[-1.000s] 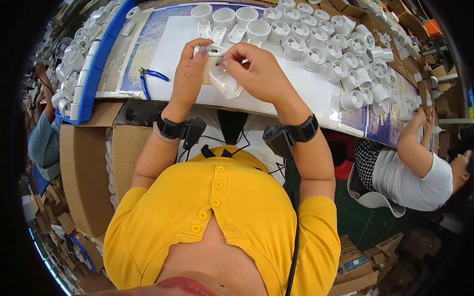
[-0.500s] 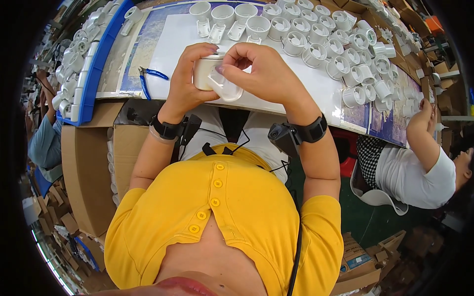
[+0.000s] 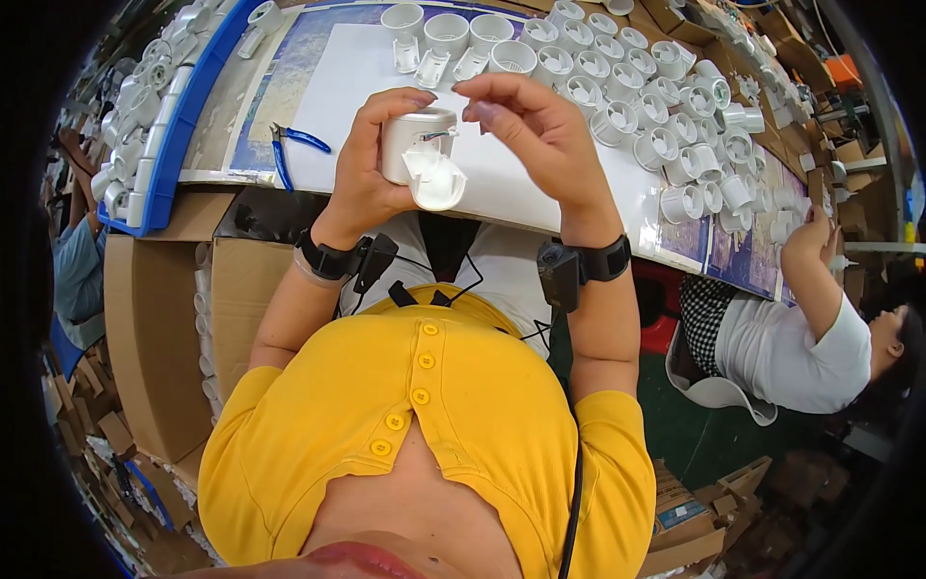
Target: The person assembles a fan housing by hand, inserting a fan component into a white plastic shell. They thread the wires through the casing, snap a matching plastic cover into place, and set the completed unit on the table before repeating the process.
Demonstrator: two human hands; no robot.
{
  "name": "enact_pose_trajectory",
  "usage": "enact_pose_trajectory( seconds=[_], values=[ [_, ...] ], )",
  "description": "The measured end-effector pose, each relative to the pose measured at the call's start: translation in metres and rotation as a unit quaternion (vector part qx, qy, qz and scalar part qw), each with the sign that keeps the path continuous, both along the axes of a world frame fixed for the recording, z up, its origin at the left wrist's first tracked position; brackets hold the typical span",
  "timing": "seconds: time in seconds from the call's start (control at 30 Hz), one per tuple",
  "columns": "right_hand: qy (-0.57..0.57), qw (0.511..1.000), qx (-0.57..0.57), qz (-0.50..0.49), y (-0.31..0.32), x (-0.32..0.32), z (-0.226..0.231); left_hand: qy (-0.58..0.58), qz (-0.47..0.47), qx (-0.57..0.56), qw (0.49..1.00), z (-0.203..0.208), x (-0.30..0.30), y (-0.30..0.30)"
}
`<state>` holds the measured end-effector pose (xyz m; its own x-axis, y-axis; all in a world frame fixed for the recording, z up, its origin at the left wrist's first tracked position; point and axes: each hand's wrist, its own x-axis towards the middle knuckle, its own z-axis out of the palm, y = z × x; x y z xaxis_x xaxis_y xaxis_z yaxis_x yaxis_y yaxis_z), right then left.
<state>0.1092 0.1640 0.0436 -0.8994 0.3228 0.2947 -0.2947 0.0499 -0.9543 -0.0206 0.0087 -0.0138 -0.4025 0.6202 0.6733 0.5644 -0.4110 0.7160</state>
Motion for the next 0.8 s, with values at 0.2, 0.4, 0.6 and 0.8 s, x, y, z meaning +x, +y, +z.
enact_pose_trajectory(
  seconds=[0.2, 0.4, 0.6, 0.8],
  values=[
    [0.087, 0.957, 0.276, 0.018, -0.007, -0.013, 0.001, 0.008, -0.017, -0.001, 1.000, 0.002, -0.002, -0.006],
    [0.042, 0.961, 0.272, -0.028, -0.014, -0.011, 0.000, 0.042, 0.026, -0.012, 0.999, 0.008, -0.005, -0.015],
    [0.013, 0.970, 0.227, -0.083, -0.033, -0.015, -0.002, 0.113, 0.074, -0.010, 0.991, 0.007, -0.011, -0.020],
    [-0.054, 0.968, 0.225, -0.093, -0.046, -0.027, 0.008, 0.071, 0.024, 0.003, 0.997, -0.003, -0.012, -0.031]
  ],
)
